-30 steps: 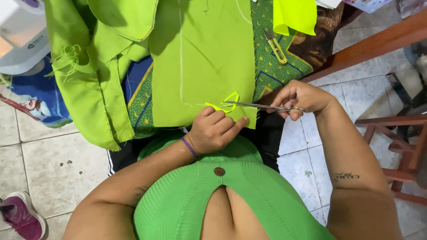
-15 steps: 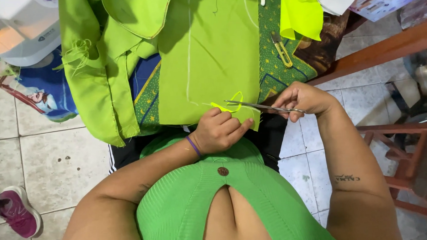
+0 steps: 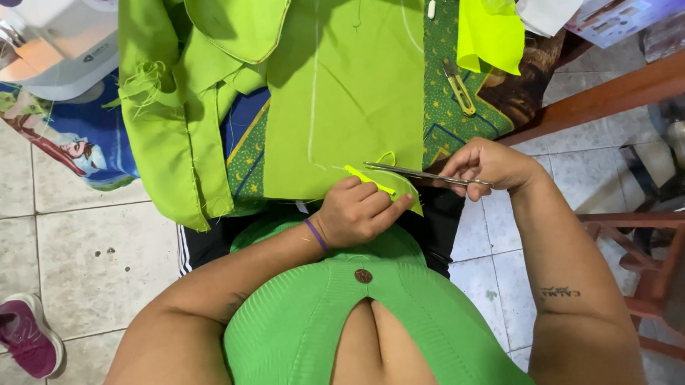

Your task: The person uses scissors to cut a piece of lime green fabric that has a white pattern drawn on it. They carefully follow the drawn lines to shape the material, occasionally pausing to adjust the fabric's position on their lap.

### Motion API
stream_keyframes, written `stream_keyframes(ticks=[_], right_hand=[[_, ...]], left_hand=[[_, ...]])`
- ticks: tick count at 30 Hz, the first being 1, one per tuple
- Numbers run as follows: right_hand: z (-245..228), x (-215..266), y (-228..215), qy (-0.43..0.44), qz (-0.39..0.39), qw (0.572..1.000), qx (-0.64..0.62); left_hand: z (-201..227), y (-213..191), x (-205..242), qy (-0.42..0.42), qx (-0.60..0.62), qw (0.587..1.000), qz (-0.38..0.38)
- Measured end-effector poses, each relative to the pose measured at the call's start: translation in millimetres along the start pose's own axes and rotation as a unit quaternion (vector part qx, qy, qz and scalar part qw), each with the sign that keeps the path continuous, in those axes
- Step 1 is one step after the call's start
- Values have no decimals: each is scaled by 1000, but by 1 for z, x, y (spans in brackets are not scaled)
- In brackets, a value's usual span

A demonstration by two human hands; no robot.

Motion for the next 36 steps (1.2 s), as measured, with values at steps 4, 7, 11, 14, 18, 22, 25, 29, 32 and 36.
stream_keyframes(ticks=[4,7,11,14,18,22,25,29,32,36], right_hand=[[-19,-14,17,-6,-16,1000,6],[-26,-24,25,-15,-22,1000,15],[-34,-34,33,-13,-33,999,7],[-35,-38,35,-9,-35,999,1],[-28,-38,30,-5,-31,999,4],[-19,-34,21,1,-21,1000,10],[-15,-34,17,-2,-23,1000,4],[-13,-34,17,3,-23,1000,0],[-17,-37,21,7,-27,1000,-12],[-28,-46,30,5,-46,999,-23]], left_hand=[[0,-3,-2,-4,0,1000,6],[2,-5,-4,-2,-3,1000,6],[1,-8,-6,-5,-4,1000,16],[0,-10,-6,-6,-2,1000,22],[0,-11,-5,-10,-7,999,35],[0,-12,-3,-10,-8,999,42],[0,-12,-2,-10,-7,999,43],[0,-14,-2,-14,-7,999,47],[0,-16,-2,-18,-9,999,49],[0,-20,-3,-18,-8,998,51]])
Point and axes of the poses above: each hand's wrist, its own x-axis away from the middle knuckle, its own y-axis out of the palm, z = x × y, the point moved 7 cm from there along -x, towards the middle knuckle, and after that the axes turned 1 degree about -x, right-handed, at the moved point
